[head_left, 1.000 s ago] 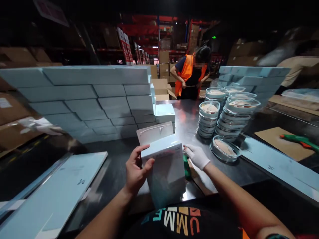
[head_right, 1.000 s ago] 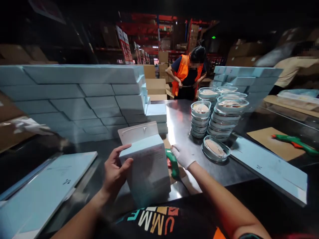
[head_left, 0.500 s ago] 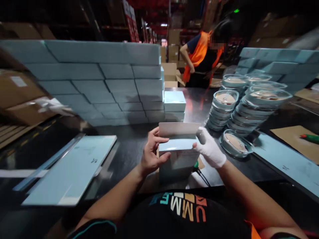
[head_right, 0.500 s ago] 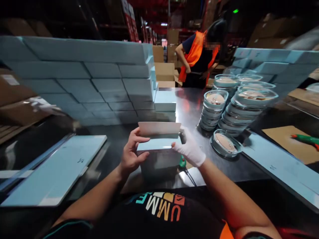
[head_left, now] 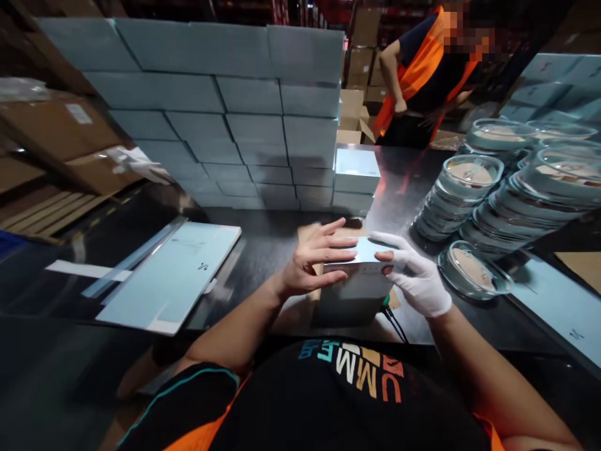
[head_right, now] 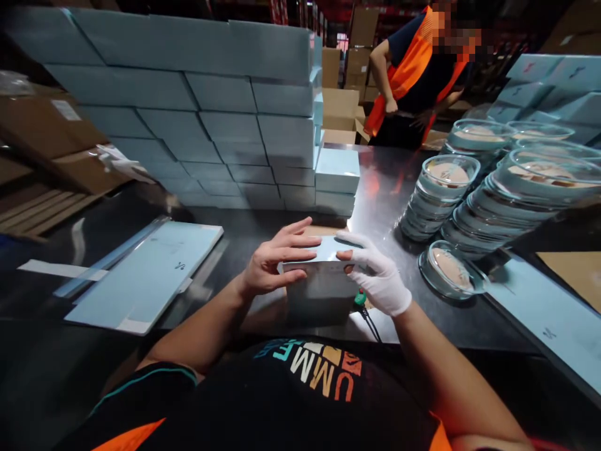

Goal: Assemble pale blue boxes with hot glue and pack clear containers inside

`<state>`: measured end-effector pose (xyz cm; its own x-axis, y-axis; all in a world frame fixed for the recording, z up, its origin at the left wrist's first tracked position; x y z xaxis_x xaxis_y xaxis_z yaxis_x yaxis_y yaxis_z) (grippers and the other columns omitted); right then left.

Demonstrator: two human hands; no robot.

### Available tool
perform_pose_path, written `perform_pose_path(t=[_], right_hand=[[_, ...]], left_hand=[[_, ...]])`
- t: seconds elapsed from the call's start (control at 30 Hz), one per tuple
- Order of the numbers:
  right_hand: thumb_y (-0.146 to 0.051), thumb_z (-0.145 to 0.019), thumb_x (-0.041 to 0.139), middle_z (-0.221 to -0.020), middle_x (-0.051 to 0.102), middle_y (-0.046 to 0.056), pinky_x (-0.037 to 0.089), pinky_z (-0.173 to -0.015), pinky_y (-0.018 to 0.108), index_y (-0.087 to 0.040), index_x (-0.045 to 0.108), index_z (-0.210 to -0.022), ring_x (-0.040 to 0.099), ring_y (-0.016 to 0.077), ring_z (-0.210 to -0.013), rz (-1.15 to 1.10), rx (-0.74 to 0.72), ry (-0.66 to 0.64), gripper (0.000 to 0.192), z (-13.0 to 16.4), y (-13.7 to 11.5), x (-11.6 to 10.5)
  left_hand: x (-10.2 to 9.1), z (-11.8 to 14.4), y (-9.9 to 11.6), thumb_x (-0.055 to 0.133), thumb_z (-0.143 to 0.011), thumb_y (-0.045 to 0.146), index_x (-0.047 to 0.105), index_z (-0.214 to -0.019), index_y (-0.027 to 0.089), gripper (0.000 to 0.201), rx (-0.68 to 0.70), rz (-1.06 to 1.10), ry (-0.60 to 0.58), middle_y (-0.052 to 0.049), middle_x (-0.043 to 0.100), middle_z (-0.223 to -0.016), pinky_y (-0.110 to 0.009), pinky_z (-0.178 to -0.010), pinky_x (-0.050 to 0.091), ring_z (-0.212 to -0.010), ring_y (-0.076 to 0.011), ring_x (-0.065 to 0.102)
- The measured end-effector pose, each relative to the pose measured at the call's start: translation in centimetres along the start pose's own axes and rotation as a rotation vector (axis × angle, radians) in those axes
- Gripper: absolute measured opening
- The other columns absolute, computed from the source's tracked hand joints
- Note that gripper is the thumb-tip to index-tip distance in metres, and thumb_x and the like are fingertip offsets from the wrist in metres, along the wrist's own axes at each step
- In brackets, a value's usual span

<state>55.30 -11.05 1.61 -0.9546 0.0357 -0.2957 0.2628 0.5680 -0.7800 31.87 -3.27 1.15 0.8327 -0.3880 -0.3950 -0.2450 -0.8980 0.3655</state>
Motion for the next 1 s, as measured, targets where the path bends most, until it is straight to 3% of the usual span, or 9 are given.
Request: perform_pose_path(t=[0.17,0.4,0.5,0.63,0.8,0.9,1.0], right_hand=[[-0.043,-0.103,0.074,-0.147,0.072,0.013,0.053,-0.119,0.051,-0.030,0.085,-0.119,0.068,0.0288,-0.138,0.033,-0.034,-0.055,0.024,0.4,-0.8,0.7],[-0.044,-0.105,0.069,-0.146,0.070,0.008,0.059,-0.109,0.048,-0.038,0.084,-0.122,0.070,0.0281,-0.132,0.002,-0.104,0.082,0.023,2.0,-1.1,2.2],[-0.042,-0.105,0.069,-0.141,0.073,0.007,0.060,-0.107,0.048,-0.042,0.083,-0.121,0.070,0.0285,-0.131,0.033,-0.160,0.107,0.022,2.6,-1.6,2.5],[-0.040,-0.107,0.067,-0.140,0.073,0.011,0.056,-0.113,0.048,-0.036,0.084,-0.124,0.070,0.0270,-0.131,0.068,-0.169,0.114,0.024,2.9,-2.4,2.5],[-0.039,-0.110,0.062,-0.139,0.073,0.011,0.056,-0.114,0.047,-0.037,0.082,-0.128,0.070,0.0266,-0.130,0.146,-0.177,0.110,0.027,3.0,-3.4,3.2],[-0.031,-0.111,0.055,-0.157,0.063,0.009,0.049,-0.122,0.049,-0.039,0.064,-0.155,0.062,0.0284,-0.144,0.233,-0.276,0.026,0.045,3.5,-4.2,4.3],[-0.038,-0.111,0.053,-0.181,0.032,0.013,0.039,-0.131,0.055,-0.033,0.029,-0.176,0.043,0.0326,-0.162,0.303,-0.337,-0.075,0.070,4.2,-4.5,4.3]], left_hand=[[0.0,-0.5,0.8,0.079,-0.098,0.037,0.072,-0.146,0.030,0.049,0.001,-0.011,-0.087,-0.016,0.078,-0.140,-0.061,-0.115,0.056,-0.140,-0.0359,0.068],[-0.2,-0.8,2.6,0.076,-0.098,0.021,0.070,-0.148,0.037,0.052,-0.064,-0.090,-0.207,-0.015,0.073,-0.149,-0.052,-0.110,0.063,-0.137,-0.0336,0.071],[-0.1,-0.7,3.2,0.074,-0.098,0.017,0.072,-0.146,0.037,0.052,-0.057,-0.082,-0.197,-0.013,0.074,-0.148,-0.051,-0.111,0.063,-0.136,-0.0327,0.072],[-0.3,-0.6,3.1,0.073,-0.099,0.018,0.074,-0.143,0.037,0.048,-0.058,-0.076,-0.217,-0.013,0.075,-0.146,-0.051,-0.109,0.064,-0.137,-0.0327,0.072],[-0.6,-2.7,4.5,0.075,-0.099,0.028,0.078,-0.135,0.033,0.036,-0.075,-0.213,-0.390,-0.015,0.074,-0.148,-0.055,-0.119,0.056,-0.140,-0.0340,0.070],[0.3,-5.3,6.2,0.084,-0.091,0.040,0.074,-0.139,0.031,0.050,-0.148,-0.259,-0.516,-0.016,0.073,-0.148,-0.050,-0.116,0.058,-0.136,-0.0350,0.072],[1.1,-7.1,7.3,0.090,-0.083,0.045,0.070,-0.144,0.028,0.067,-0.198,-0.196,-0.589,-0.013,0.080,-0.134,-0.042,-0.106,0.063,-0.115,-0.0320,0.079]])
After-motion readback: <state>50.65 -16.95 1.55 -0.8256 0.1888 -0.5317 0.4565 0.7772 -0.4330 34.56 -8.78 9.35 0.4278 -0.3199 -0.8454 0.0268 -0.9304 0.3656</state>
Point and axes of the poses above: each hand's wrist, its own z-axis away from the middle knuckle, its own x-axis out of the palm, y = z × x, the point moved 5 cm from there along -z, towards the middle knuckle
